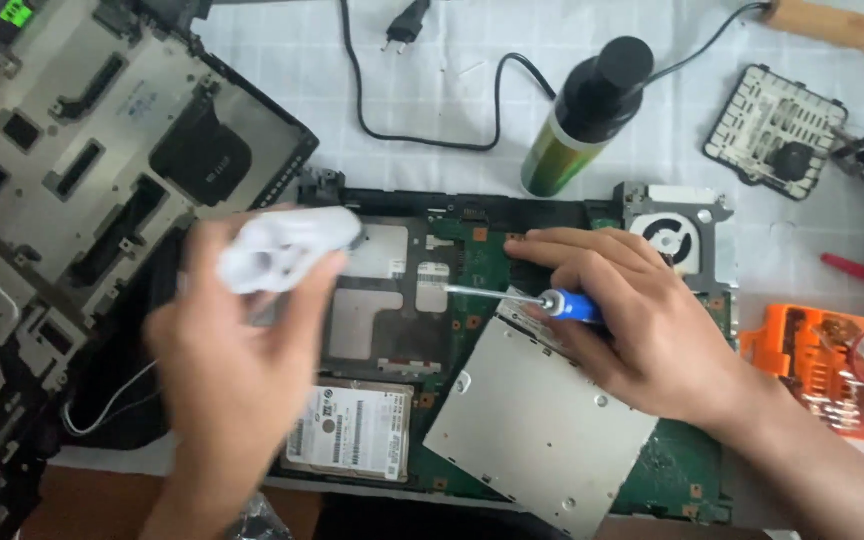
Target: Installing internal components including a hard drive and optical drive into a laptop chassis using a screwdriver.
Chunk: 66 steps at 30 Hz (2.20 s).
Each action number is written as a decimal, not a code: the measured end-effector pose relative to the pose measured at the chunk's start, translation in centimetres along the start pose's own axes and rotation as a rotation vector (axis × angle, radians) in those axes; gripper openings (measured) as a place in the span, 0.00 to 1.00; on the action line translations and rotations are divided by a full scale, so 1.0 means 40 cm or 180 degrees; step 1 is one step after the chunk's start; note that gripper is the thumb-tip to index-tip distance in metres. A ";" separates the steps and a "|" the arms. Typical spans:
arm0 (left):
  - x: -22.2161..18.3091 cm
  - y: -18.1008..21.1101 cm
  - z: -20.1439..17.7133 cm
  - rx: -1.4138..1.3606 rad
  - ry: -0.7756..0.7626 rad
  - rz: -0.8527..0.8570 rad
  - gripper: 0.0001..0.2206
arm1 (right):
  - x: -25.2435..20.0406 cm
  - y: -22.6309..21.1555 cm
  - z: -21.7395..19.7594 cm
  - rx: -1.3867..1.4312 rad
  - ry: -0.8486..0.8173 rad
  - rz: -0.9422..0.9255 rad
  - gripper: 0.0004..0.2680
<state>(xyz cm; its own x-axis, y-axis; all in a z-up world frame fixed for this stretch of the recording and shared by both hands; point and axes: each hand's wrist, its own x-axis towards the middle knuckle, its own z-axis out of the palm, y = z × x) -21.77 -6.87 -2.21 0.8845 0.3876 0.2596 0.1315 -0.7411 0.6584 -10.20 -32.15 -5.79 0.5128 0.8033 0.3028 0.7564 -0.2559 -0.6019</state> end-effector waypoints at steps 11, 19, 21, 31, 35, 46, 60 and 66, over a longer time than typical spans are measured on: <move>0.009 -0.010 0.028 0.0060 -0.0097 0.0757 0.16 | -0.009 0.003 0.011 -0.0130 -0.0040 0.0003 0.05; -0.029 -0.027 -0.025 -0.0010 -0.0231 0.0208 0.16 | -0.008 0.000 0.014 -0.0195 -0.0027 -0.0016 0.05; -0.043 -0.023 -0.033 -0.0172 -0.0271 0.0645 0.16 | -0.008 -0.004 0.021 -0.0206 -0.0050 -0.0063 0.05; -0.061 -0.047 -0.051 -0.0248 -0.0633 0.1008 0.12 | -0.015 -0.009 0.026 -0.0369 -0.0074 -0.0057 0.07; -0.053 -0.091 -0.097 0.0051 -0.0603 0.0732 0.15 | -0.015 -0.012 0.029 -0.0375 -0.0059 -0.0052 0.08; -0.011 -0.082 -0.169 0.0303 -0.0727 0.0885 0.14 | -0.016 -0.017 0.030 -0.0412 -0.0047 -0.0120 0.08; 0.040 -0.120 -0.072 0.0190 -0.0580 0.1532 0.13 | -0.013 -0.024 0.033 -0.0459 -0.0059 -0.0040 0.08; -0.014 -0.117 -0.187 0.0158 -0.1992 0.0315 0.11 | -0.013 -0.021 0.038 -0.0451 -0.0032 0.0022 0.08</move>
<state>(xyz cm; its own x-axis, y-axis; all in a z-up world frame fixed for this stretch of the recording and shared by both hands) -26.23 0.48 -0.15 0.9857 -0.0669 -0.1544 0.0429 -0.7874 0.6149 -11.71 -31.53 -6.58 0.5145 0.8066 0.2912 0.8031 -0.3343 -0.4932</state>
